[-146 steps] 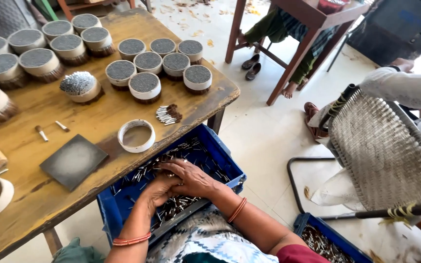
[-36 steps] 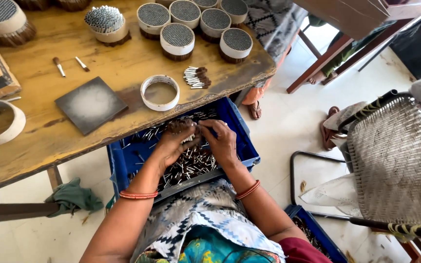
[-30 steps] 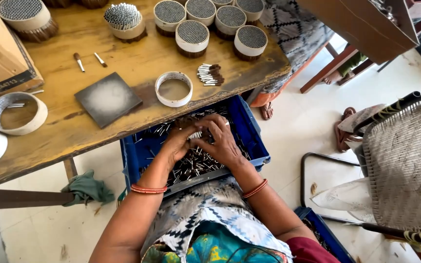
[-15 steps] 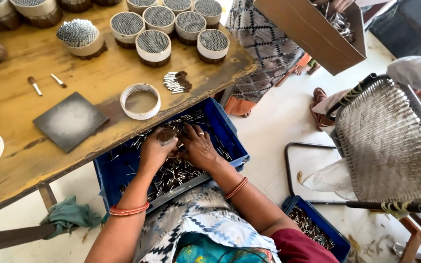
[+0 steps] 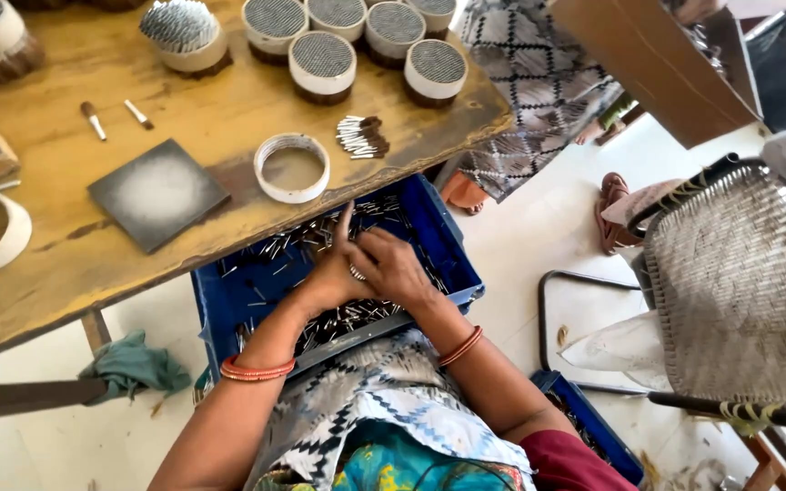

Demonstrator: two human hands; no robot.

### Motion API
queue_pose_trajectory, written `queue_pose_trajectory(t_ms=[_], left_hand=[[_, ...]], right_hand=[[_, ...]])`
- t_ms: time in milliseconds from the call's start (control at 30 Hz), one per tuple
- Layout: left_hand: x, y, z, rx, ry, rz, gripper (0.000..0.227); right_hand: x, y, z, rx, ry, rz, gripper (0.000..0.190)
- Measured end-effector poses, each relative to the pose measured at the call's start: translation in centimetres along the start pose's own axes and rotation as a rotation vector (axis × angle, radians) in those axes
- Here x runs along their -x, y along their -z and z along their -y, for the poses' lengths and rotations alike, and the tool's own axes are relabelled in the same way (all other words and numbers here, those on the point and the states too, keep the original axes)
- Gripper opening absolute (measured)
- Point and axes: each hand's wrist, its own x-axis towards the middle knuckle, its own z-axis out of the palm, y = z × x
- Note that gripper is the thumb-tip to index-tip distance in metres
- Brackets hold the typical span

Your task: Sorting small wooden sticks and placing them into holes in circular containers.

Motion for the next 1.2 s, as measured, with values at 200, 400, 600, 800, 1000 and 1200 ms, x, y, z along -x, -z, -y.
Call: queue_pose_trajectory(t_ms=[200, 400, 600, 800, 1000, 1200], left_hand=[[0.7, -0.9, 1.5, 0.393, 0.475, 0.47, 0.076], [1.5, -2.2, 1.1, 0.119, 0.26, 0.555, 0.04], [2.9, -3.9, 4.1, 0.077, 0.103, 0.63, 0.033], [4.7, -5.1, 6.1, -0.082, 0.094, 0.72, 0.03], [5.8, -6.3, 10.0, -0.212, 0.14, 0.889, 0.035], [7.6, -7.3, 10.2, -0.396, 0.102, 0.641, 0.044]], right_hand=[[-2.2, 0.6, -4.3, -0.782, -0.427, -0.165, 0.036], [-10.5, 5.2, 3.4, -0.168, -0.055, -0.04, 0.032], [-20.3, 4.3, 6.6, 0.263, 0.678, 0.202, 0.022], [-22.9, -0.2, 4.5, 0.563, 0.929, 0.475, 0.031], [-24.0, 0.4, 6.3, 0.518, 0.788, 0.322, 0.082], [-15.6, 6.2, 7.9, -0.088, 0.437, 0.261, 0.06]])
